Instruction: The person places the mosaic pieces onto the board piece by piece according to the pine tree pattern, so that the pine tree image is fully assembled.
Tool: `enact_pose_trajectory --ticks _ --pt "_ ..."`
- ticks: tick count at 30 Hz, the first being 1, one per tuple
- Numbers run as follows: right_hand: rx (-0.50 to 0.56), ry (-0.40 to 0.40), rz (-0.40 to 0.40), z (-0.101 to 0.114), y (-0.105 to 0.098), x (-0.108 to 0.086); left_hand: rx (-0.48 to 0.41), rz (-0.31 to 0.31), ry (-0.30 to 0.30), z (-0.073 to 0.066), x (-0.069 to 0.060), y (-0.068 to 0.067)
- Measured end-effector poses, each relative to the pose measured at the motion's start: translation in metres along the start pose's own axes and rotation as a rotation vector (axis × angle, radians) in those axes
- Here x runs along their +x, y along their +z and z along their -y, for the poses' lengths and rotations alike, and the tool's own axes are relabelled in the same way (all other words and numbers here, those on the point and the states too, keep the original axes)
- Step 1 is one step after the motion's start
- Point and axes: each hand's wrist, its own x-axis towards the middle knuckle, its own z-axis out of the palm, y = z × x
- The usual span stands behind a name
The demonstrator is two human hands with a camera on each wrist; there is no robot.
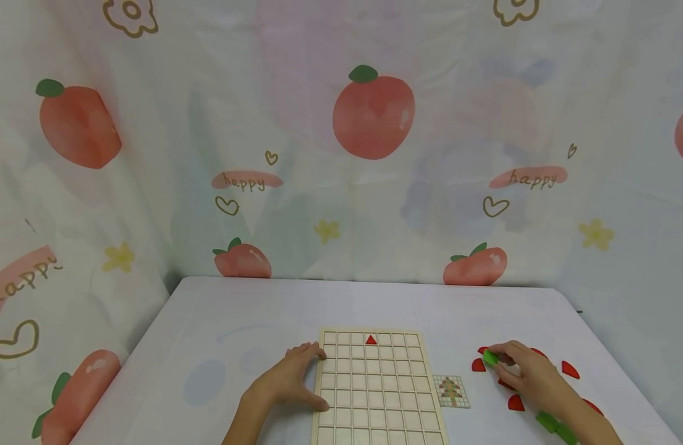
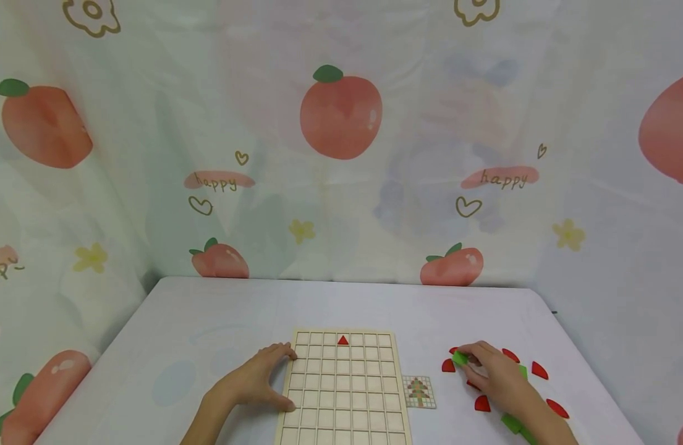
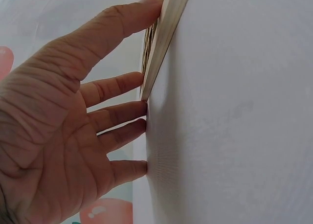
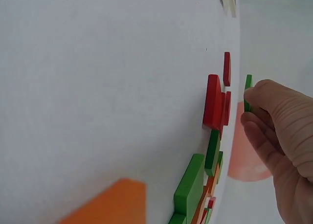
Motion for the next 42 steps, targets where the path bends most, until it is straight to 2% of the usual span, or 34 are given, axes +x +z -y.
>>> enact_pose_trajectory --ticks 4,8,12,15,19,26,35,42 --pt "0.000 -0.094 -0.071 0.005 0.003 0.001 -0.004 0.003 -0.001 0.001 0.000 0.001" --pt "-0.001 -0.102 -0.054 0.013 0.005 0.006 -0.002 0.004 0.002 0.002 0.000 0.001" --pt "0.003 -0.124 -0.071 0.023 0.009 0.010 -0.008 0.008 -0.004 0.001 0.000 0.001" --pt "0.020 -0.196 -0.119 0.030 0.013 0.013 -0.010 0.011 -0.008 -0.001 0.000 0.001" --pt "0.039 -0.279 -0.142 0.040 0.015 0.020 0.001 0.011 -0.007 -0.001 0.000 0.001" --pt "0.076 -0.347 -0.126 0.059 0.022 0.030 0.013 0.005 -0.006 -0.002 -0.001 -0.001" --pt "0.140 -0.519 -0.079 0.086 0.039 0.043 0.005 0.002 -0.011 -0.001 -0.001 -0.001" --pt "0.140 -0.570 -0.032 0.107 0.052 0.055 0.000 0.004 -0.018 -0.002 -0.001 0.000"
